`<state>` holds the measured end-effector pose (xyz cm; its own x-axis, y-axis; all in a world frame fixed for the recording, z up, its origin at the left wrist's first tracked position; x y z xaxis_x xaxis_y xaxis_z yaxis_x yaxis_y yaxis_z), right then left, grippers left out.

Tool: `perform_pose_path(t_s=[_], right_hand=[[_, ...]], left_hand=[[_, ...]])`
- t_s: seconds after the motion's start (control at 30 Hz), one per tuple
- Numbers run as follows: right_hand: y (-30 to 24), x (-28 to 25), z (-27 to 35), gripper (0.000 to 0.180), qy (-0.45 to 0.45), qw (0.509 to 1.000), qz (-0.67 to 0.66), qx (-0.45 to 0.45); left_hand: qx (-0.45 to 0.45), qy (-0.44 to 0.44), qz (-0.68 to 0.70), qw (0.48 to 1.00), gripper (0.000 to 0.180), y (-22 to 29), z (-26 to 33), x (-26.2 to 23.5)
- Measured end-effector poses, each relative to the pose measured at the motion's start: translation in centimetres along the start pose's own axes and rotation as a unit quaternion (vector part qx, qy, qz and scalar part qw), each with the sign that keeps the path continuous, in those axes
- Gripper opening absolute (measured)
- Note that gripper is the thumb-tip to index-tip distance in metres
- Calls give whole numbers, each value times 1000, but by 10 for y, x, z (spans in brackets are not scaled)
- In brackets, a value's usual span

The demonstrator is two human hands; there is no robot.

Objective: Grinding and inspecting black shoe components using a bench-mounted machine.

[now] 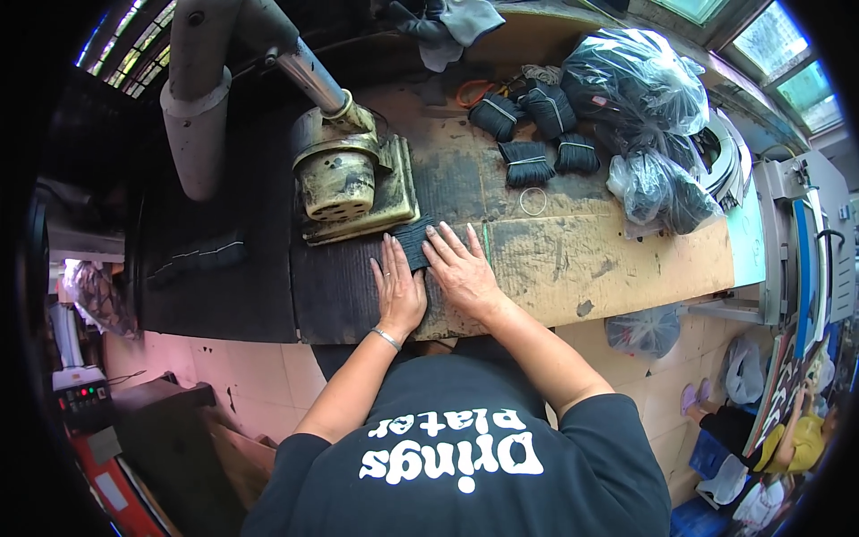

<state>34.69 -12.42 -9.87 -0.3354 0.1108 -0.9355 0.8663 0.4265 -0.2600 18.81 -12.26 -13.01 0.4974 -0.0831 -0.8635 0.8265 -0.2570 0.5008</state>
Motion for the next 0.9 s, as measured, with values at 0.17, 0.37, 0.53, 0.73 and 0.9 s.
perform_pose_path(t_s=[0.17,0.37,0.53,0.73,0.9], right_hand=[[-2,-4,-2,43,25,999,21,-13],[0,-19,-14,43,24,999,-17,-14],[5,-30,-37,43,-23,998,-56,-31],[7,-42,-6,47,-92,985,-72,-124],[7,-37,16,48,-111,980,-127,-104]], left_hand=[[-5,5,2,1000,82,-1,0,0],[-8,3,9,1000,81,1,1,-1],[-11,11,17,1000,84,-1,3,-1],[117,56,38,991,89,8,32,-33],[128,41,112,985,72,3,47,-31]])
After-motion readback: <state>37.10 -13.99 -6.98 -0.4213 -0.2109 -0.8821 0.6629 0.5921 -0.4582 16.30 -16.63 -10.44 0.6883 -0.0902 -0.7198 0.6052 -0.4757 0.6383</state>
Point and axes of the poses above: each hand's wrist, its own z-axis away from the middle knuckle, its own x-axis out of the palm, y = z × x, the point moved 2 cm from there along -z, towards the middle knuckle, and after that the axes turned 1 degree about z, right-handed, at the moved point
